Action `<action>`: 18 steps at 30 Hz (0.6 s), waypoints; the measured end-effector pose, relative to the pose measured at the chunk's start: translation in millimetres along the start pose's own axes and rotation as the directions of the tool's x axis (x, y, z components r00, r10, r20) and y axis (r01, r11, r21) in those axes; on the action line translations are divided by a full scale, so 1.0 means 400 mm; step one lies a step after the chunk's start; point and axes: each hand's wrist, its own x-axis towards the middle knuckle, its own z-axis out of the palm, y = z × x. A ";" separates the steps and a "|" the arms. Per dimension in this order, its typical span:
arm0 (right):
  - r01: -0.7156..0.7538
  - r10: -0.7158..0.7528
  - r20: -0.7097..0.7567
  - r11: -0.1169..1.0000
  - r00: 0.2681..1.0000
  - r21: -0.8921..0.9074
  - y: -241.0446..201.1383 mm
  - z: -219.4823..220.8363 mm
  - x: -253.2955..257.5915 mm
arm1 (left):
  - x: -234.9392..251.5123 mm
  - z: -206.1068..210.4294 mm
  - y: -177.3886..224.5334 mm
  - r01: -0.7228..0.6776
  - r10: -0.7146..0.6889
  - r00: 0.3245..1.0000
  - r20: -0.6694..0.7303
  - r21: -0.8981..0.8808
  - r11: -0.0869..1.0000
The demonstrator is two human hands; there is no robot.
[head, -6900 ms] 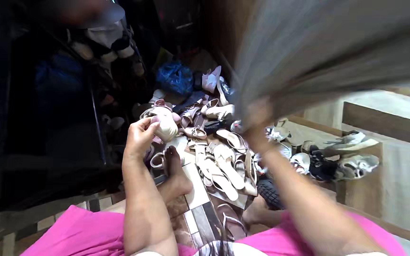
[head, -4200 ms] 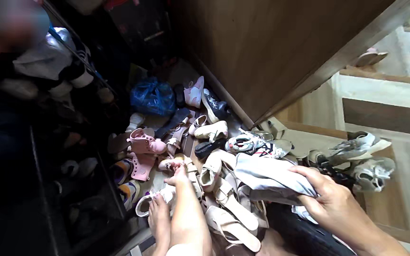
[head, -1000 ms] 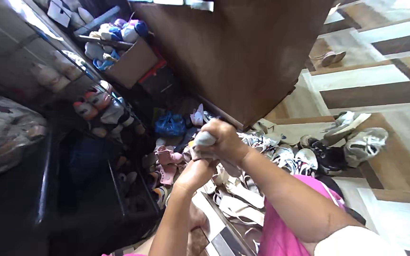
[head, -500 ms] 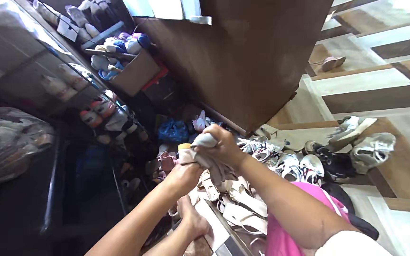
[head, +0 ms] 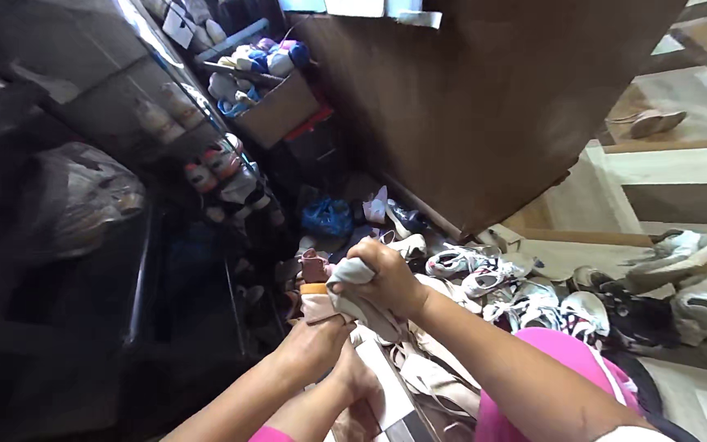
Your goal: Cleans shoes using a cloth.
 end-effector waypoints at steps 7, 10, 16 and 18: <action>0.140 -0.136 0.058 0.986 0.989 -0.085 -0.047 0.017 0.045 | 0.020 -0.032 0.005 -0.031 0.032 0.999 -0.024 0.019 0.999; 0.033 -0.023 0.192 0.998 0.981 -0.053 -0.012 0.007 0.074 | 0.028 -0.050 0.003 0.049 -0.049 0.992 0.114 0.008 0.999; 0.233 -0.214 0.148 0.963 0.966 -0.131 -0.047 0.028 0.037 | 0.026 0.010 -0.028 -0.082 0.083 0.995 -0.046 0.028 0.996; 0.201 -0.187 0.133 0.974 0.973 -0.102 -0.024 0.030 0.018 | 0.026 0.024 -0.026 -0.108 0.110 0.992 -0.061 0.042 0.993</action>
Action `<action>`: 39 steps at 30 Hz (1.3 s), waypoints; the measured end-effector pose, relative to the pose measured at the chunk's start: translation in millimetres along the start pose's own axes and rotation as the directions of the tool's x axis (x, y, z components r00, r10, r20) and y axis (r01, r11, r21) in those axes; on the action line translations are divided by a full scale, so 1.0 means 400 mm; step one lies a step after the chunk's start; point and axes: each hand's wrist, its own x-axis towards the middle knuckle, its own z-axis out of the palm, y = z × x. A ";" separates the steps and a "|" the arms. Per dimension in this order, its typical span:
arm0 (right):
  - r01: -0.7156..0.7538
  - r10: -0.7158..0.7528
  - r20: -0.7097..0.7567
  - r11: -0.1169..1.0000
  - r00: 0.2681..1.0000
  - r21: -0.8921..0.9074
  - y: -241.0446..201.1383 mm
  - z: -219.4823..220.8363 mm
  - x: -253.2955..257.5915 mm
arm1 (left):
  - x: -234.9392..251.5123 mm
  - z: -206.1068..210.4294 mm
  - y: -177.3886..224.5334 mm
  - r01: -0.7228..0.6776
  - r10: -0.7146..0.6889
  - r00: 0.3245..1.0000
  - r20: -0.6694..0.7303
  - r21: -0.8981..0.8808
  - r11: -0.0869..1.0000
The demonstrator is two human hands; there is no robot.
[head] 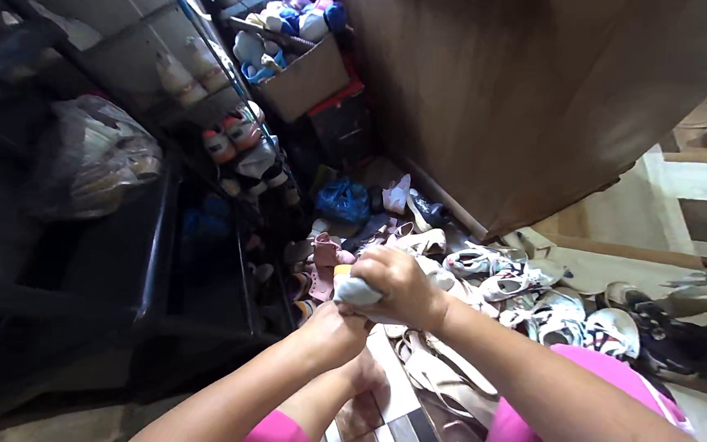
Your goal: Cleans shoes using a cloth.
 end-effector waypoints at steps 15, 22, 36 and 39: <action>-0.088 0.088 -0.093 0.996 0.992 0.006 0.012 -0.005 0.011 | 0.031 0.017 0.031 -0.040 0.038 0.997 -0.069 -0.026 0.999; -0.148 0.155 -0.129 0.987 0.979 0.060 0.029 -0.038 0.006 | 0.035 0.017 0.055 -0.057 0.054 0.997 -0.049 -0.065 0.996; -0.133 0.153 -0.229 0.986 0.961 0.101 0.042 -0.143 -0.010 | 0.045 -0.024 0.065 -0.021 0.015 0.998 -0.067 -0.097 0.995; 0.004 -0.004 -0.075 1.000 0.997 -0.007 0.029 -0.110 -0.022 | 0.036 -0.010 0.074 -0.044 0.037 0.994 -0.105 -0.058 0.997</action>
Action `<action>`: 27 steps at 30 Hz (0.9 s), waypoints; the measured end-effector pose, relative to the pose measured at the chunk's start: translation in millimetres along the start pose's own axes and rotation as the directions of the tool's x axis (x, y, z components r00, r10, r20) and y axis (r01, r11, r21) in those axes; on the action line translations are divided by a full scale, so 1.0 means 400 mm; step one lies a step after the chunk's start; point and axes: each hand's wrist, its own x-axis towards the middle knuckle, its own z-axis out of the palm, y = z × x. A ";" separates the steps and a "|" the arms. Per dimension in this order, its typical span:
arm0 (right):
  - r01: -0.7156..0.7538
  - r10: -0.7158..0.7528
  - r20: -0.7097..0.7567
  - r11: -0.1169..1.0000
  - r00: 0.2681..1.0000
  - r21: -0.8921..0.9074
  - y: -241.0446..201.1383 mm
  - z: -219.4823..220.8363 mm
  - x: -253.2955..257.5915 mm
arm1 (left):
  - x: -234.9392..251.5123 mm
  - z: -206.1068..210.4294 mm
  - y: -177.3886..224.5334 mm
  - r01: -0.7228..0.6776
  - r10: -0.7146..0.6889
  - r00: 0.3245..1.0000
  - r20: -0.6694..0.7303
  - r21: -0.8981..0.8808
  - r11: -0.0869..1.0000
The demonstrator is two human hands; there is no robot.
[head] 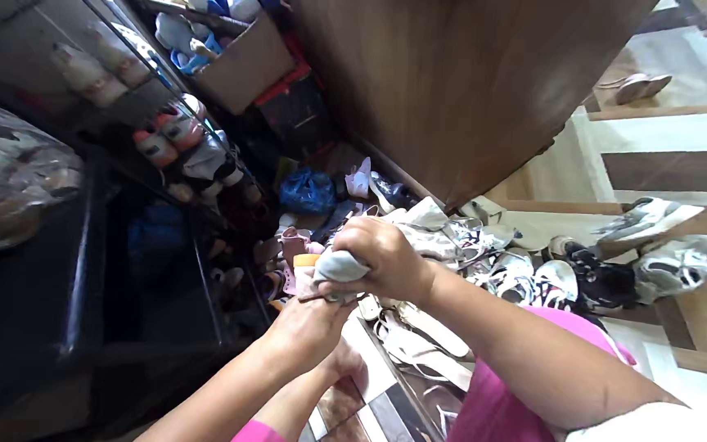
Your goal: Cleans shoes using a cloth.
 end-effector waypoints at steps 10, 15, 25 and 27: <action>-0.177 0.169 -0.184 0.984 0.968 -0.028 0.019 -0.059 0.005 | 0.023 -0.027 0.003 0.268 -0.237 0.962 0.138 -0.654 0.707; -0.130 0.111 -0.154 0.984 0.982 -0.123 0.068 -0.033 -0.024 | 0.016 -0.029 0.012 0.301 -0.227 0.943 0.244 -0.916 0.264; -0.219 0.187 -0.207 0.965 0.960 -0.143 0.088 -0.014 -0.025 | 0.048 -0.030 -0.045 0.089 -0.171 0.978 0.119 -0.981 -0.172; -0.383 0.359 -0.212 0.920 0.909 -0.083 0.129 -0.019 -0.043 | 0.057 -0.035 -0.037 0.109 -0.216 0.965 0.151 -0.975 -0.193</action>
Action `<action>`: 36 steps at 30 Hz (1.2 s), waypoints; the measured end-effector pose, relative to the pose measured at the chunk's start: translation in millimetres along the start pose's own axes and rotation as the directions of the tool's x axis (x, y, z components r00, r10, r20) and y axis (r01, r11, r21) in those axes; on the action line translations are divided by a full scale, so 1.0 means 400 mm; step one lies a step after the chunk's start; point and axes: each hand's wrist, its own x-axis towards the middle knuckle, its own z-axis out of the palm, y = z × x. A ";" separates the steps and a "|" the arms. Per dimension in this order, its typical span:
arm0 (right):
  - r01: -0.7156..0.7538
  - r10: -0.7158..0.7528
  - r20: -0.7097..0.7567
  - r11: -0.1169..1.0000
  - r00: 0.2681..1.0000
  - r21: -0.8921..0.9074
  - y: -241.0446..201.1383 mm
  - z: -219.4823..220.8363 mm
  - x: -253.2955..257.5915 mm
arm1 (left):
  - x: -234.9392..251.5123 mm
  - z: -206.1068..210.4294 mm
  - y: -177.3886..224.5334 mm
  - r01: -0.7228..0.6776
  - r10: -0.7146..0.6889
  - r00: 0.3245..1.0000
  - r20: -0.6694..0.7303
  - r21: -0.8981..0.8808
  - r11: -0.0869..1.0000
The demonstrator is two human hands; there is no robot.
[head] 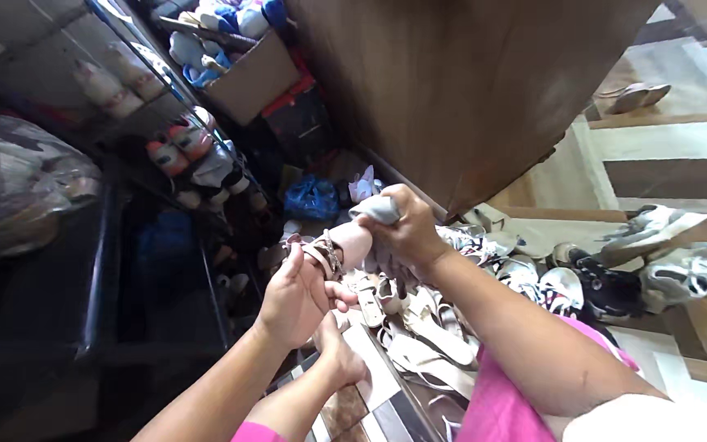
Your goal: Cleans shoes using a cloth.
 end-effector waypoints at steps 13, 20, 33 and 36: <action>-0.191 0.191 0.001 0.981 0.982 -0.017 0.030 -0.042 0.001 | 0.193 0.078 -0.105 -0.016 -0.021 0.987 -0.162 -0.223 0.975; -0.365 0.414 -0.307 0.908 0.857 0.205 0.079 -0.122 0.066 | 0.214 0.064 -0.198 -0.184 0.050 0.966 -0.254 -0.540 0.821; -0.547 0.532 0.130 0.794 0.836 0.265 0.042 0.003 -0.051 | 0.167 0.064 -0.279 -0.095 -0.068 0.975 -0.210 -0.678 0.729; -0.620 0.591 0.196 0.707 0.782 0.341 0.043 0.001 -0.050 | 0.175 0.071 -0.274 -0.091 -0.083 0.951 -0.298 -0.527 0.845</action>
